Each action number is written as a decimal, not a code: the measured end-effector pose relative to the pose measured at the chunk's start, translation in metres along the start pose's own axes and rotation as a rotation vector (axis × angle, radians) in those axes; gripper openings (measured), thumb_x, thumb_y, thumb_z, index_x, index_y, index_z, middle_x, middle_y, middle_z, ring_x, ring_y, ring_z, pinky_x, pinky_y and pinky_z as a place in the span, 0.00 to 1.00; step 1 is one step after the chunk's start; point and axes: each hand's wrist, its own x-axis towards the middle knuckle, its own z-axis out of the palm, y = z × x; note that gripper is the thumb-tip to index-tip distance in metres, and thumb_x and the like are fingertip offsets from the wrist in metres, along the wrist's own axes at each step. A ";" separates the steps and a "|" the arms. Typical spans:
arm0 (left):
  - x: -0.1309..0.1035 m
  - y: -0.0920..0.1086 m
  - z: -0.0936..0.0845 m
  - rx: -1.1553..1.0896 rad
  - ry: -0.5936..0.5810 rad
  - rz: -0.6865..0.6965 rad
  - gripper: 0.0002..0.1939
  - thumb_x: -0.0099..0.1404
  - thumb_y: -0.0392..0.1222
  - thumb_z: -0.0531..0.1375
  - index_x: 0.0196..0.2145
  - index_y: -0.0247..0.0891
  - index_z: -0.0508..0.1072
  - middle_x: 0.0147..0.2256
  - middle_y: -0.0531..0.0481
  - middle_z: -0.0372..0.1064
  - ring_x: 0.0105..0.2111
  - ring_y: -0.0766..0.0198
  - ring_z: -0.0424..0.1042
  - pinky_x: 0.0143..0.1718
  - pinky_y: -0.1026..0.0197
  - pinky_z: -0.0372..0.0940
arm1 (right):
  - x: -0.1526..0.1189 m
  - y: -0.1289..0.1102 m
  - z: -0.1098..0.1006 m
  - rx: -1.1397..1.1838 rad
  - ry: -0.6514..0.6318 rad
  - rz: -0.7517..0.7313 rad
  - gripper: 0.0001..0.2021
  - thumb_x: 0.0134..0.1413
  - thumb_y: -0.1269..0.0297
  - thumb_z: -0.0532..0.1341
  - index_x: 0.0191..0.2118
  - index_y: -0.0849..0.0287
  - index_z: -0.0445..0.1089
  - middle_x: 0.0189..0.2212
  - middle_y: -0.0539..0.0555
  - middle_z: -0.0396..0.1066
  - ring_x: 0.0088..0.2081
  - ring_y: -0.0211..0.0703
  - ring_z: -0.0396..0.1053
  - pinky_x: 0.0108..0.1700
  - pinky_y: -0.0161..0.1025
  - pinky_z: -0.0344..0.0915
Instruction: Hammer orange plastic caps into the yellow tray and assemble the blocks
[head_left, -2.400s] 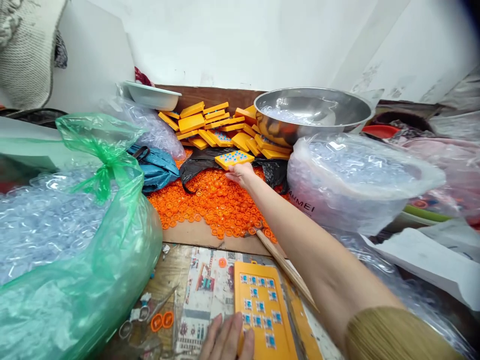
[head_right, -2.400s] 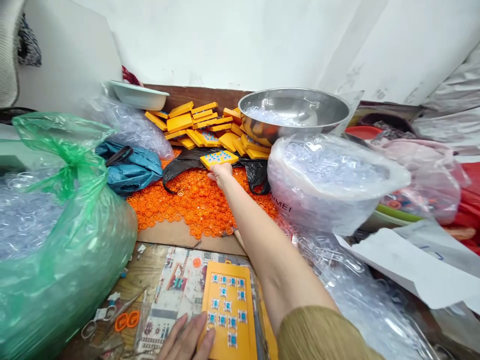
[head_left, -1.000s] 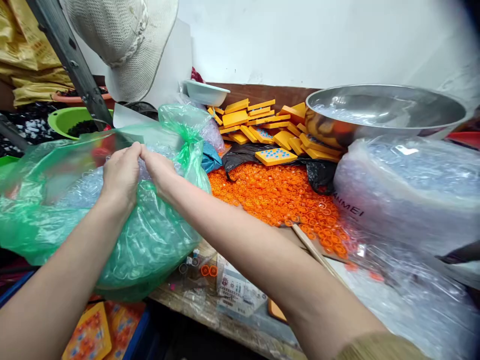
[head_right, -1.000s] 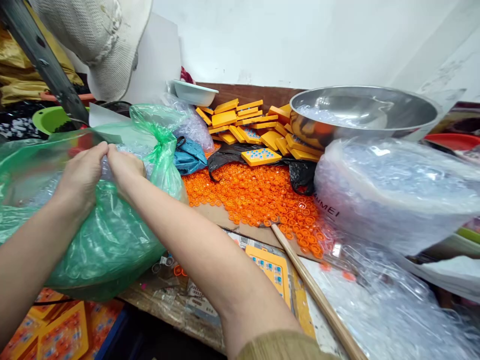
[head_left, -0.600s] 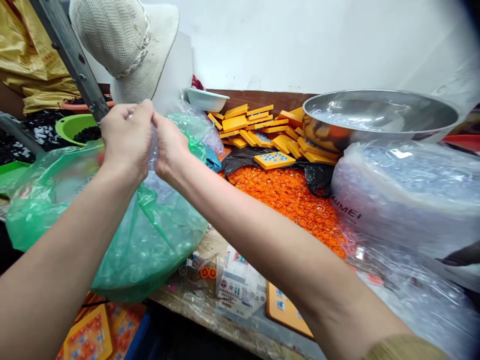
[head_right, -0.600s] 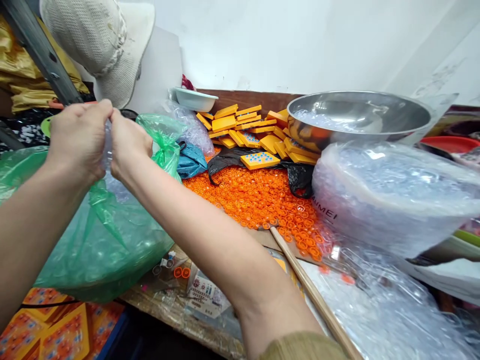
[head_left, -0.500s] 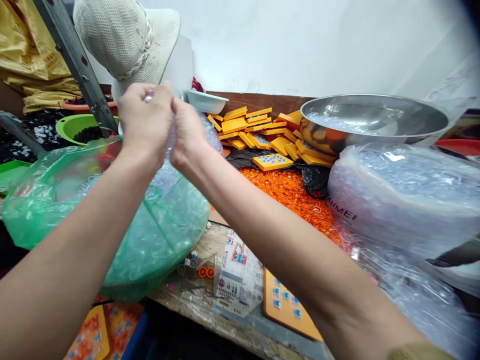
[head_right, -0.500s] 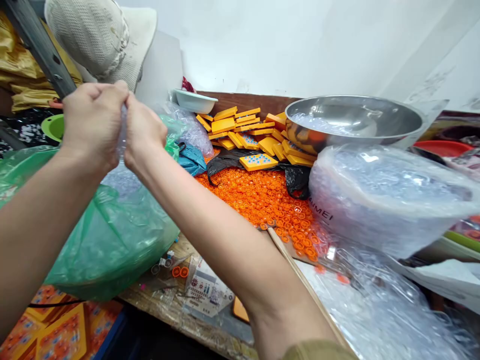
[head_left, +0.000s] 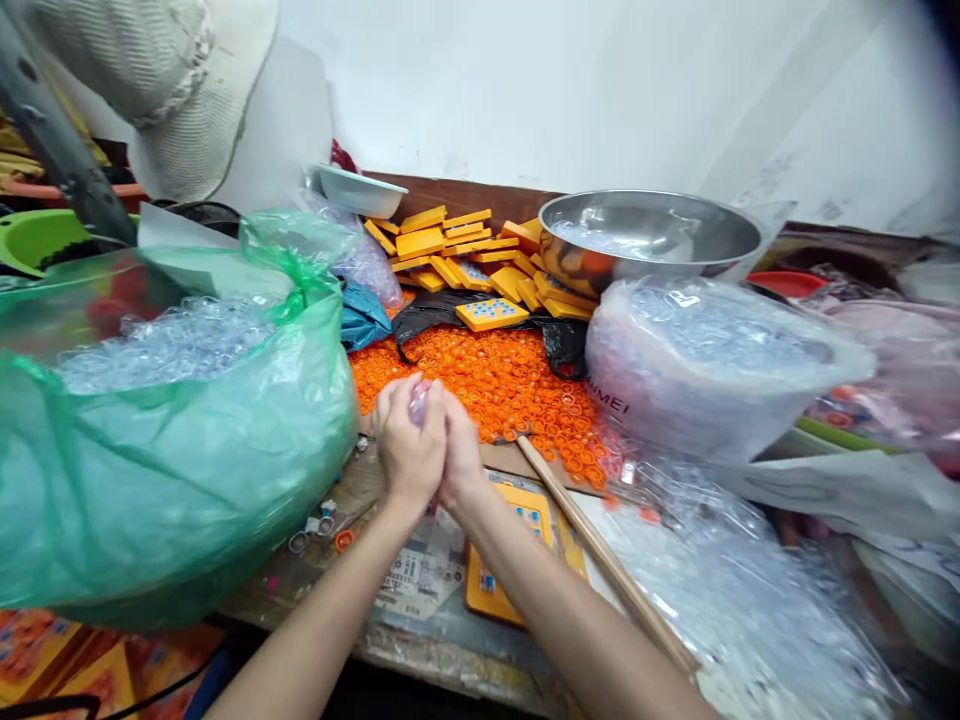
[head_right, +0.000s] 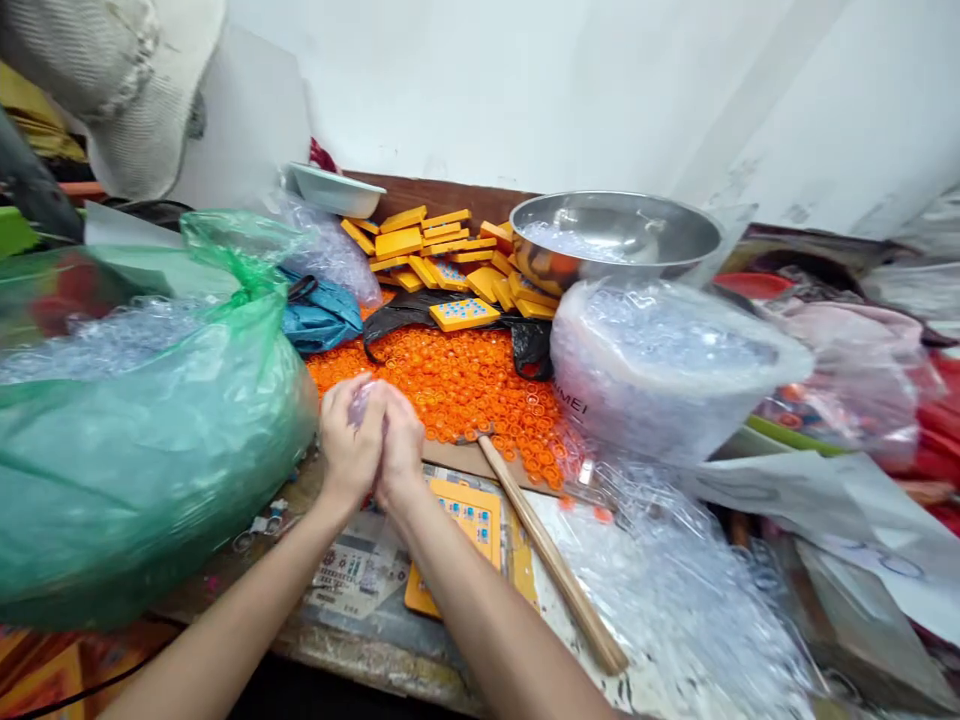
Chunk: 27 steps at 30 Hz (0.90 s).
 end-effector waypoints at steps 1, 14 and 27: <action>-0.009 -0.016 0.001 -0.003 -0.005 -0.017 0.14 0.64 0.48 0.56 0.41 0.37 0.75 0.42 0.39 0.71 0.47 0.49 0.71 0.52 0.45 0.64 | -0.002 0.018 -0.006 -0.013 0.019 0.034 0.15 0.62 0.57 0.59 0.49 0.61 0.68 0.45 0.55 0.71 0.40 0.42 0.72 0.41 0.44 0.71; -0.016 -0.061 -0.009 -0.157 0.038 -0.169 0.16 0.59 0.51 0.58 0.37 0.36 0.76 0.40 0.41 0.76 0.45 0.50 0.74 0.52 0.46 0.65 | -0.011 0.050 -0.017 -0.440 0.061 -0.154 0.13 0.62 0.59 0.60 0.48 0.60 0.69 0.48 0.56 0.70 0.48 0.46 0.70 0.50 0.51 0.68; -0.054 -0.037 -0.113 0.104 -0.250 -0.071 0.16 0.61 0.46 0.62 0.47 0.44 0.73 0.43 0.50 0.75 0.38 0.61 0.76 0.46 0.60 0.71 | -0.073 -0.071 -0.185 -1.372 0.132 -0.211 0.11 0.52 0.60 0.59 0.37 0.54 0.77 0.37 0.56 0.77 0.39 0.54 0.73 0.40 0.49 0.66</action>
